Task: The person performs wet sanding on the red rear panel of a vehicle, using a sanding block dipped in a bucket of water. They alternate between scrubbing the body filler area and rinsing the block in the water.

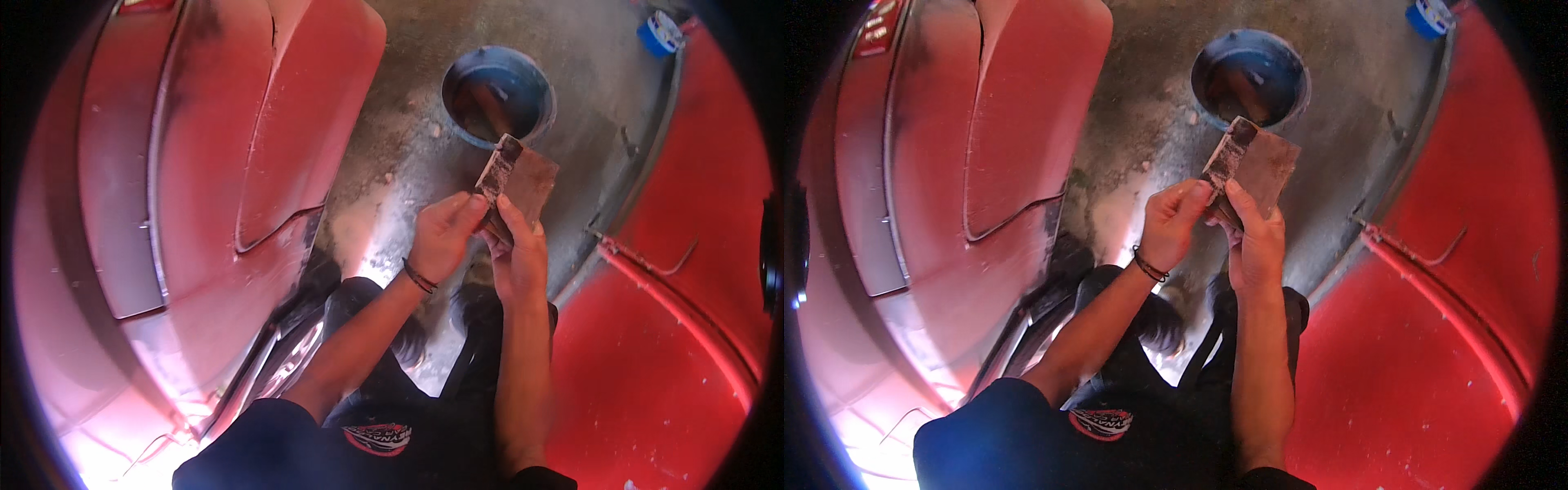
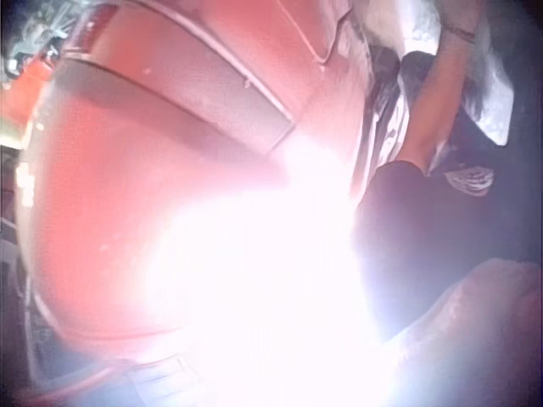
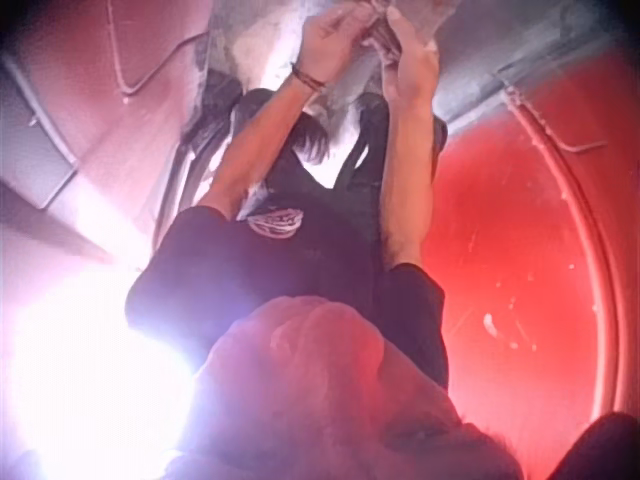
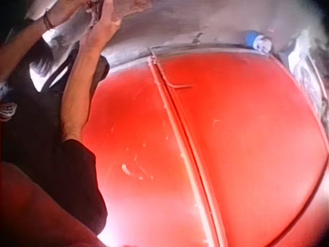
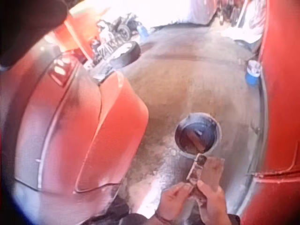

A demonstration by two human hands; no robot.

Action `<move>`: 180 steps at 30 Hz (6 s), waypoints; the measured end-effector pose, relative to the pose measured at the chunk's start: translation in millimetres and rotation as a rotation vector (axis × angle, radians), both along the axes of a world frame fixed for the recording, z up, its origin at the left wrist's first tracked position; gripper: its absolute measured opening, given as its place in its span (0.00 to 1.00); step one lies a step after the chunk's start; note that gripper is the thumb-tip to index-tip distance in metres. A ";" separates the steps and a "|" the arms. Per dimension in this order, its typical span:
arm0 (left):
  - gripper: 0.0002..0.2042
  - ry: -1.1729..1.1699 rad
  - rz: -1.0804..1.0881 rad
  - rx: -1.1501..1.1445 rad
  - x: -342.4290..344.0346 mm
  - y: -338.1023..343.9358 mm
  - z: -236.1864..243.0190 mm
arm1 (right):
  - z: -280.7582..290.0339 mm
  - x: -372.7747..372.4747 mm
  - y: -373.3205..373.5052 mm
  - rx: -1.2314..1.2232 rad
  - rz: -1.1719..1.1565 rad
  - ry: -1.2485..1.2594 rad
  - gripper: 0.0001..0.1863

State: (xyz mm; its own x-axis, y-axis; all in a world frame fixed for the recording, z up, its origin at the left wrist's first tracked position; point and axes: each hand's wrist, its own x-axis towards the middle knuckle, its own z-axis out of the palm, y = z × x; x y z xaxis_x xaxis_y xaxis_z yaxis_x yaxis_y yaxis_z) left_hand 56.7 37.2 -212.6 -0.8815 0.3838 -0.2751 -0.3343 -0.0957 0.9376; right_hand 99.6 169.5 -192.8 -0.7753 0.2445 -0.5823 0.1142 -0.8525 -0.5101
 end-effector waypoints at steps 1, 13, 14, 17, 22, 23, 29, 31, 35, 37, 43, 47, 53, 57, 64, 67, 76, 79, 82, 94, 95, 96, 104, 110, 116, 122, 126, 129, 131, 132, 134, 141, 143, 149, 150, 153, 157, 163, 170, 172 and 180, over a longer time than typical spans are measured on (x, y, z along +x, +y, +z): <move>0.15 0.050 -0.012 0.028 -11.0 -1.4 -12.2 | 1.0 -10.7 -1.4 0.047 -0.087 -0.038 0.14; 0.11 0.926 -0.507 -1.223 -126.7 54.9 -197.5 | -18.6 -27.4 -27.1 0.314 -0.348 0.069 0.14; 0.11 0.944 -0.519 -1.212 -123.0 58.5 -200.9 | -16.6 -25.3 -30.0 0.331 -0.332 0.054 0.16; 0.10 0.931 -0.544 -1.181 -121.0 56.1 -192.4 | -12.3 -21.1 -28.9 0.324 -0.291 0.035 0.16; 0.10 0.901 -0.586 -1.123 -120.7 44.2 -200.1 | 2.6 -6.3 -21.5 0.344 -0.351 0.036 0.15; 0.10 0.915 -0.591 -1.119 -122.9 46.8 -200.4 | 5.6 -2.2 -19.7 0.351 -0.372 0.041 0.15; 0.07 0.968 -0.660 -1.137 -99.3 33.4 -213.1 | 18.7 30.2 -33.6 0.377 -0.423 0.130 0.16; 0.07 0.987 -0.686 -1.113 -79.0 19.6 -212.9 | 29.2 39.1 -44.9 0.384 -0.438 0.182 0.16; 0.09 1.010 -0.772 -1.086 -41.6 -15.3 -213.3 | 42.5 63.9 -57.9 0.394 -0.430 0.258 0.15; 0.10 1.041 -0.798 -1.046 -23.5 -27.0 -211.7 | 47.9 80.1 -61.3 0.439 -0.448 0.286 0.15; 0.14 0.795 -1.087 -1.100 18.3 -42.4 -183.8 | 81.7 140.8 -76.9 0.507 -0.419 0.322 0.15; 0.15 0.706 -1.140 -1.110 12.6 -40.5 -185.9 | 110.9 182.3 -98.7 0.509 -0.488 0.352 0.18; 0.24 0.761 -1.064 -1.091 27.7 -44.1 -164.4 | 127.8 165.8 -43.0 0.679 -0.135 0.292 0.19; 0.28 0.669 -1.006 -1.114 24.0 -49.8 -169.8 | 110.2 67.2 -35.4 0.629 -0.018 0.265 0.15; 0.25 0.842 -0.877 -0.997 28.8 -40.2 -173.4 | -20.2 -24.2 -8.6 0.623 -0.043 0.199 0.13; 0.28 0.857 -0.883 -0.998 24.0 -51.3 -173.3 | -48.5 -54.1 0.2 0.689 0.063 0.084 0.13; 0.25 0.684 -0.898 -1.063 30.5 -44.6 -170.9 | -78.8 -114.2 19.3 0.752 0.438 0.126 0.13; 0.25 0.586 -0.947 -1.095 31.0 -40.3 -167.7 | -76.9 -113.9 14.0 0.788 0.562 0.098 0.13; 0.25 0.598 -0.894 -1.106 31.8 -41.6 -172.2 | -73.7 -116.4 2.4 0.784 0.619 0.130 0.13; 0.24 0.663 -0.745 -1.000 37.2 -53.5 -172.3 | -67.3 -108.9 -23.4 0.707 0.470 0.122 0.16; 0.25 0.651 -0.761 -1.012 34.0 -55.9 -174.1 | -62.6 -104.6 -25.4 0.726 0.468 0.133 0.16; 0.25 0.648 -0.733 -0.999 35.4 -55.0 -175.6 | -60.5 -96.6 -25.1 0.740 0.471 0.128 0.16; 0.27 0.190 0.051 0.006 36.3 -63.9 -199.5 | -112.3 -30.9 -28.3 1.679 0.585 0.214 0.18; 0.37 0.069 0.294 0.311 45.4 -76.8 -136.4 | -101.6 6.6 -71.9 1.762 0.662 0.547 0.16; 0.28 -0.027 0.472 0.486 52.8 -88.1 -121.9 | -89.0 -2.9 -76.8 1.459 0.803 0.725 0.20; 0.17 0.094 0.596 0.410 46.9 -93.4 -140.9 | -69.9 -14.7 -72.7 1.380 0.990 0.749 0.20; 0.12 0.144 0.703 0.349 49.9 -96.4 -141.1 | -64.2 -16.9 -71.3 1.346 1.031 0.754 0.20; 0.07 0.243 0.745 0.250 44.1 -93.6 -123.1 | -58.3 -19.6 -63.1 1.309 0.917 0.576 0.19; 0.08 0.230 0.748 0.276 39.5 -92.7 -108.1 | -60.0 -24.6 -58.1 1.322 0.699 0.547 0.21; 0.09 0.255 0.693 0.317 37.8 -87.9 -91.7 | -74.2 -32.4 -47.8 1.263 0.613 0.522 0.27; 0.12 0.285 0.616 0.367 33.0 -83.5 -73.0 | -75.9 -39.2 -41.0 1.118 0.526 0.490 0.36; 0.10 -0.029 0.363 0.739 33.1 -88.4 -65.5 | -46.0 -34.1 -58.4 0.908 0.702 0.633 0.46; 0.08 -0.056 0.361 0.748 39.4 -96.1 -67.9 | -49.2 -36.0 -62.1 0.953 0.749 0.591 0.49; 0.10 -0.072 0.300 0.778 44.5 -114.4 -88.9 | -70.1 -37.6 -74.0 1.239 0.673 0.566 0.64; 0.10 -0.075 0.308 0.782 48.2 -116.9 -86.3 | -66.3 -34.5 -77.8 1.239 0.683 0.566 0.64; 0.10 -0.171 0.353 0.860 58.5 -122.0 -78.4 | -51.5 -28.9 -82.7 1.282 0.741 0.552 0.66; 0.17 -0.175 0.360 0.983 57.8 -125.1 -86.4 | -55.4 -43.6 -58.8 1.184 0.506 0.376 0.58; 0.27 -0.244 0.218 1.172 55.2 -147.9 -106.1 | -54.3 -32.6 -48.8 0.782 0.623 0.450 0.47; 0.26 -0.283 0.294 0.989 49.7 -149.8 -124.6 | -65.0 -32.9 -50.0 0.951 0.674 0.508 0.17; 0.26 -0.269 0.291 0.984 50.2 -152.1 -123.6 | -64.8 -33.8 -51.1 0.964 0.677 0.472 0.17; 0.37 -0.308 0.066 1.211 51.1 -165.6 -107.8 | -70.6 -27.7 -54.8 1.119 0.728 0.465 0.16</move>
State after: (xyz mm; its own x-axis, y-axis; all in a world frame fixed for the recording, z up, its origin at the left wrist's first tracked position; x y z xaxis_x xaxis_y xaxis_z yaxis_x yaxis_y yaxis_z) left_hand 107.9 -128.5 -320.4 -0.8705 0.4916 0.0255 -0.4855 -0.8660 0.1197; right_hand 71.9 114.7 -263.4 -0.9912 -0.1324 -0.0096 -0.0169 0.1979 -0.9801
